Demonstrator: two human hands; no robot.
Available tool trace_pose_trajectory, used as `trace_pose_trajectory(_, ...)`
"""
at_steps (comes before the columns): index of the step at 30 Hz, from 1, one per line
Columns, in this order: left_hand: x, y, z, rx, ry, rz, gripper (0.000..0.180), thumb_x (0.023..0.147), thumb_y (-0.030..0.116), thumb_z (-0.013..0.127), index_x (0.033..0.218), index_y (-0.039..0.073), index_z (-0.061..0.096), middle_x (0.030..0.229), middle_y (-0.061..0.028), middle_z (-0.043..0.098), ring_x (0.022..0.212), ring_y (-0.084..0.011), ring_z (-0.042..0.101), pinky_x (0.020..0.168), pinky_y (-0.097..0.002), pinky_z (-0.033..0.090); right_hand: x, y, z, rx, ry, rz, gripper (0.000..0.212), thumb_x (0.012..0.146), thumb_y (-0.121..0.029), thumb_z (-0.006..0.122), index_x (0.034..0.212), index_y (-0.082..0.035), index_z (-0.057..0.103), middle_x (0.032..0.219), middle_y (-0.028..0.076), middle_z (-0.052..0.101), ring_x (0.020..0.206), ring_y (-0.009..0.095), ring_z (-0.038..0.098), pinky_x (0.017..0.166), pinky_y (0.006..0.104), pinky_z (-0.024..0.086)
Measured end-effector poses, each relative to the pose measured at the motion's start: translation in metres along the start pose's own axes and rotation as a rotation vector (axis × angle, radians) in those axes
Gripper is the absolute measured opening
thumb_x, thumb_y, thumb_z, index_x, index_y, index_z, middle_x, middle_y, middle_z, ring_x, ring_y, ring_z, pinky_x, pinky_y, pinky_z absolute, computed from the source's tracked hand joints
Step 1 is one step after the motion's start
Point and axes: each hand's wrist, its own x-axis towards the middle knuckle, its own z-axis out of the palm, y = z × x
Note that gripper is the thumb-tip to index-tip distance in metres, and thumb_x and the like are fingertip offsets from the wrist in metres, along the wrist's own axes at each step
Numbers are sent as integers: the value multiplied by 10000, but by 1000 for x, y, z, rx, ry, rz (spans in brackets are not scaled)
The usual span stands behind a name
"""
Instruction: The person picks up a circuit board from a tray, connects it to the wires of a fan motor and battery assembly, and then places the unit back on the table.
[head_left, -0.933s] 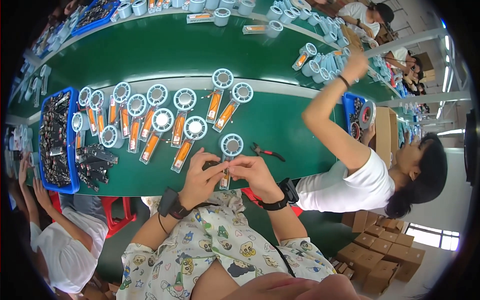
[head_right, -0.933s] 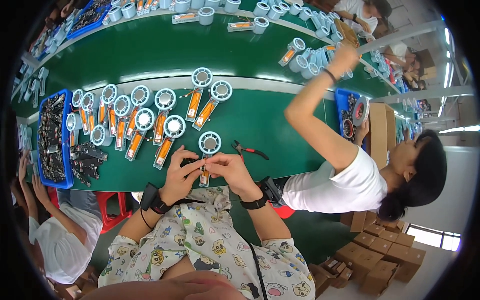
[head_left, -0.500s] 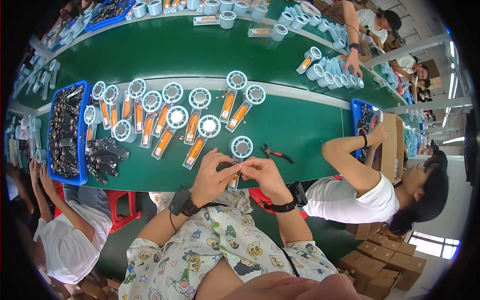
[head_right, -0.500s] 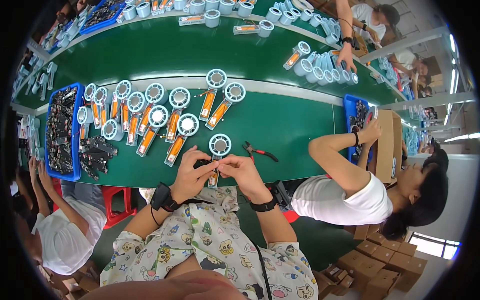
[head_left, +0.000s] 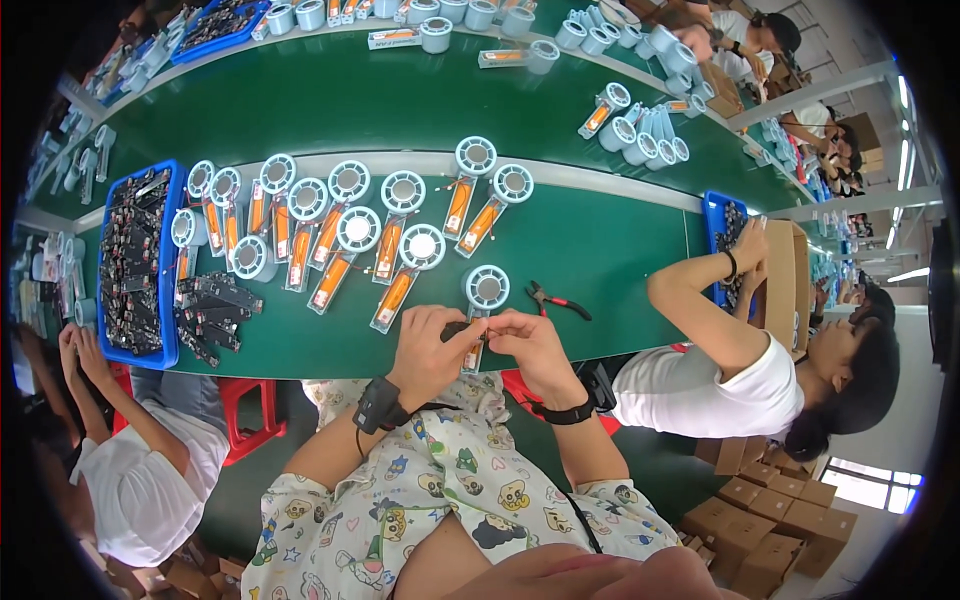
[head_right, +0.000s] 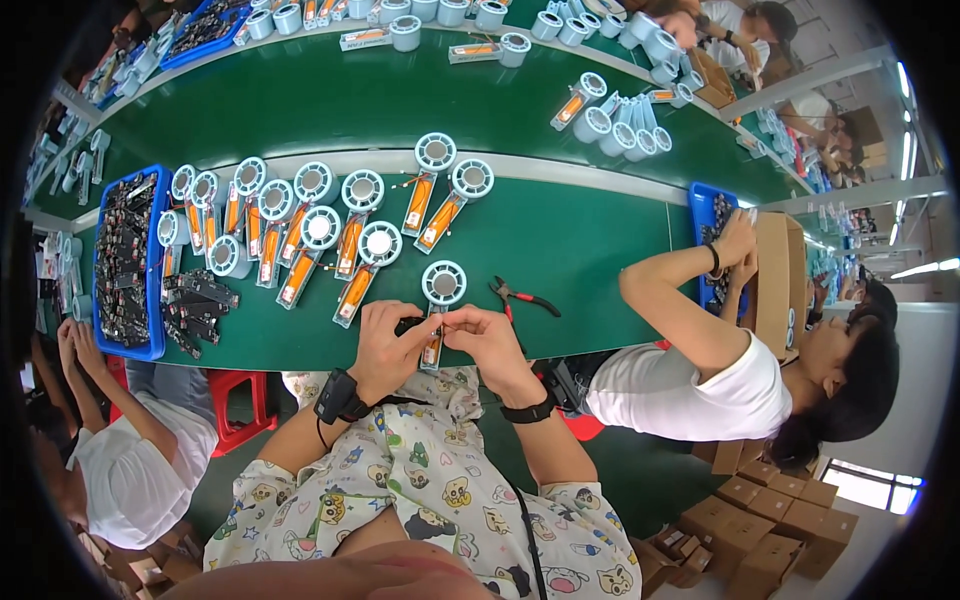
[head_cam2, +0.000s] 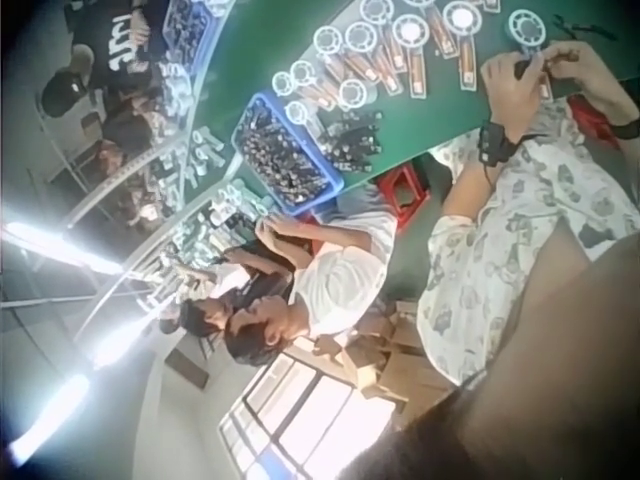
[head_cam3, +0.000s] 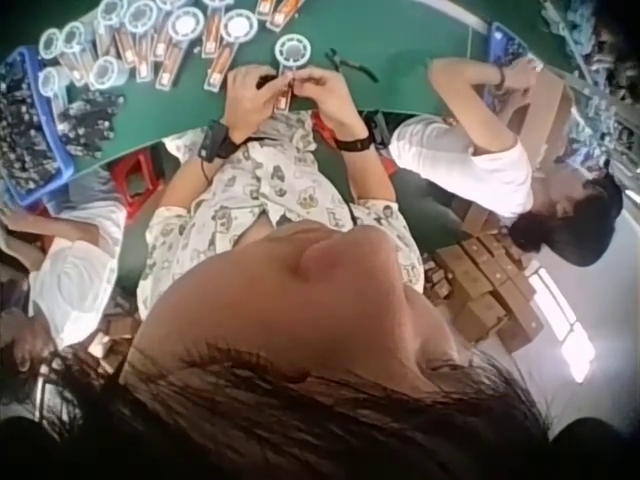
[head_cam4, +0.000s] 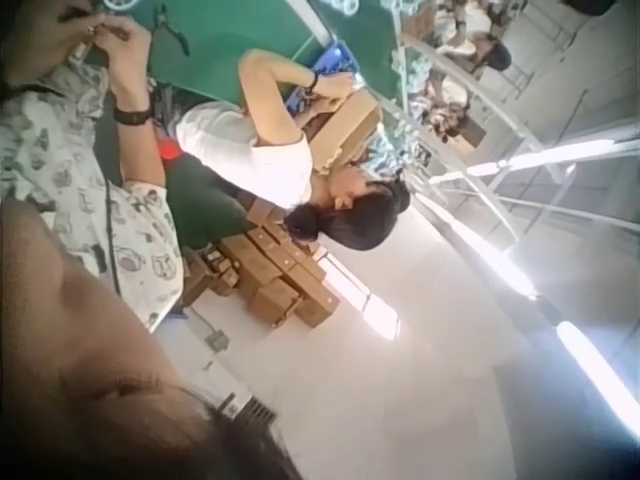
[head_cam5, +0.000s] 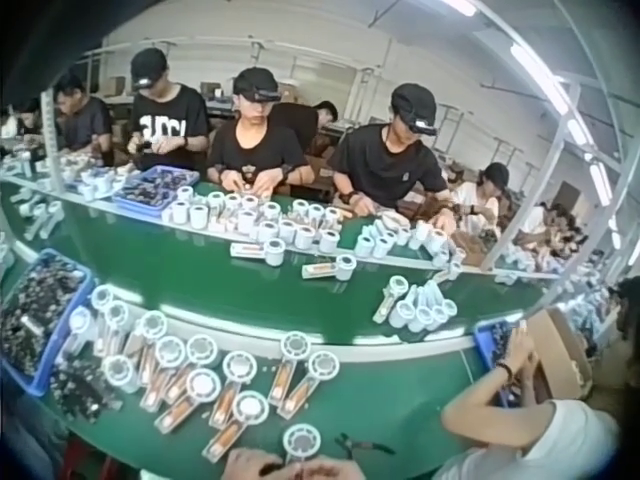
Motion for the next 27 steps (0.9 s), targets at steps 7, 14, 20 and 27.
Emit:
trace_pose_trajectory(7, 4, 3, -1, 101, -54, -8, 443, 814, 46, 772, 1241, 163, 741, 1096, -59, 633, 1014, -303, 611, 887, -464, 437, 1, 0, -2, 16, 5, 11, 278, 892, 77, 687, 1163, 41, 737, 1067, 45, 712, 998, 126, 652, 886, 273, 535)
trace_pose_trajectory(14, 6, 5, -6, -332, -31, -318, 385, 900, 48, 723, 1282, 89, 723, 1109, -101, 620, 961, -273, 633, 836, -369, 501, -4, -15, 10, -589, 185, -331, 247, 907, 48, 699, 1146, 20, 755, 1025, 78, 714, 950, 154, 675, 809, 291, 535)
trace_pose_trajectory(20, 10, 7, -10, -619, -107, -531, 318, 975, 43, 690, 1292, 33, 709, 1147, -97, 628, 944, -184, 653, 786, -289, 517, 0, -11, 12, -1008, 165, -657, 204, 909, 22, 723, 1110, 21, 754, 974, 124, 715, 798, 212, 709, 691, 332, 559)
trace_pose_trajectory(27, 8, 11, 3, -967, -30, -722, 300, 1017, 32, 658, 1311, -22, 679, 1188, -54, 624, 1013, -122, 662, 863, -264, 542, -3, -15, 26, -880, 190, -576, 175, 870, 15, 760, 1045, 13, 752, 949, 133, 720, 771, 266, 719, 688, 349, 580)
